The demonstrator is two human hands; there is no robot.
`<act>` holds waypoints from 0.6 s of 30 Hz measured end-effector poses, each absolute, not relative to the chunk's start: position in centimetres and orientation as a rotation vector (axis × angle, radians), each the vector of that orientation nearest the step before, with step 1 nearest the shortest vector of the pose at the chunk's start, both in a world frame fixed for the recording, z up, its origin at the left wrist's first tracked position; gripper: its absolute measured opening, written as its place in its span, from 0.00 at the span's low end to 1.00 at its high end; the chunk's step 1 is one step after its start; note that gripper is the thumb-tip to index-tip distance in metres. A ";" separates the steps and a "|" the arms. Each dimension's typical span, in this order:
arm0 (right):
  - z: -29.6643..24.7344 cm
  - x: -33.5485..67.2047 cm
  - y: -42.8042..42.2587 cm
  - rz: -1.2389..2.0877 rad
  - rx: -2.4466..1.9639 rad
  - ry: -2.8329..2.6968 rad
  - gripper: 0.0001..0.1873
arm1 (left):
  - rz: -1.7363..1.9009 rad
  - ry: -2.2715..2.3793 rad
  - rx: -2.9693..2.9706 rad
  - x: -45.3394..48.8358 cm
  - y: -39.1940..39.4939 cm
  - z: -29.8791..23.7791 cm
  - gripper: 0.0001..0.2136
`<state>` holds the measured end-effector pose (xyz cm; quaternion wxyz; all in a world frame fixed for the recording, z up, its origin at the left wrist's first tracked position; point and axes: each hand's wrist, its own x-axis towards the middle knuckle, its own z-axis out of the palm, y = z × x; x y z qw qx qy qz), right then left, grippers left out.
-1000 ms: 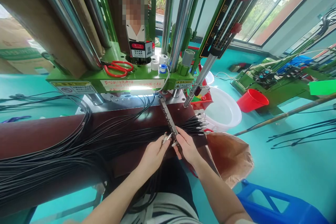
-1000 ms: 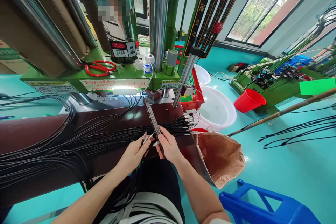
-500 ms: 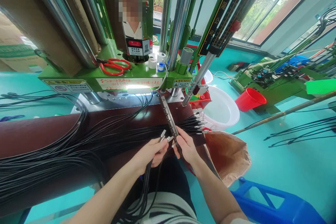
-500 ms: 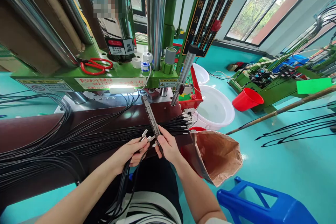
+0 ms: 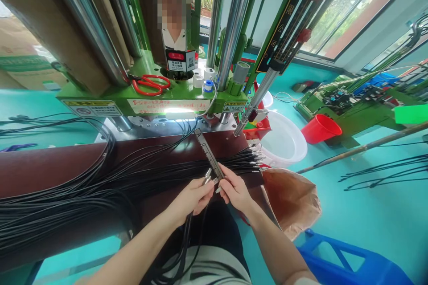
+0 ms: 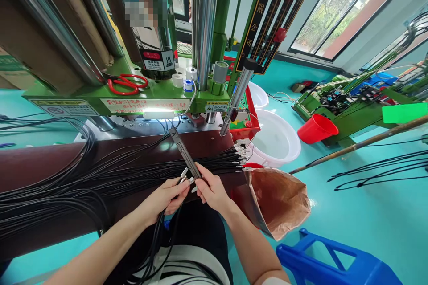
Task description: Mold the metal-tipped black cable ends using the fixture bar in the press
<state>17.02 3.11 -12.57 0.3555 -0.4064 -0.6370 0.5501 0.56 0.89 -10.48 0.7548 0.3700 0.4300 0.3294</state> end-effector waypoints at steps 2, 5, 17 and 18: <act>-12.5 16.9 3.2 1.460 -1.049 -1.586 0.25 | 0.850 1.030 0.842 0.4 1.0 -10.5 0.16; -12.3 16.9 3.3 1.507 -1.034 -1.471 0.25 | 1.068 1.153 0.733 0.2 1.4 -10.5 0.15; -12.2 17.2 3.9 1.637 -0.989 -1.490 0.25 | 0.882 1.045 0.696 0.9 2.1 -10.4 0.19; -12.2 17.2 4.0 1.643 -0.987 -1.492 0.25 | 0.885 1.039 0.694 0.9 2.1 -10.3 0.19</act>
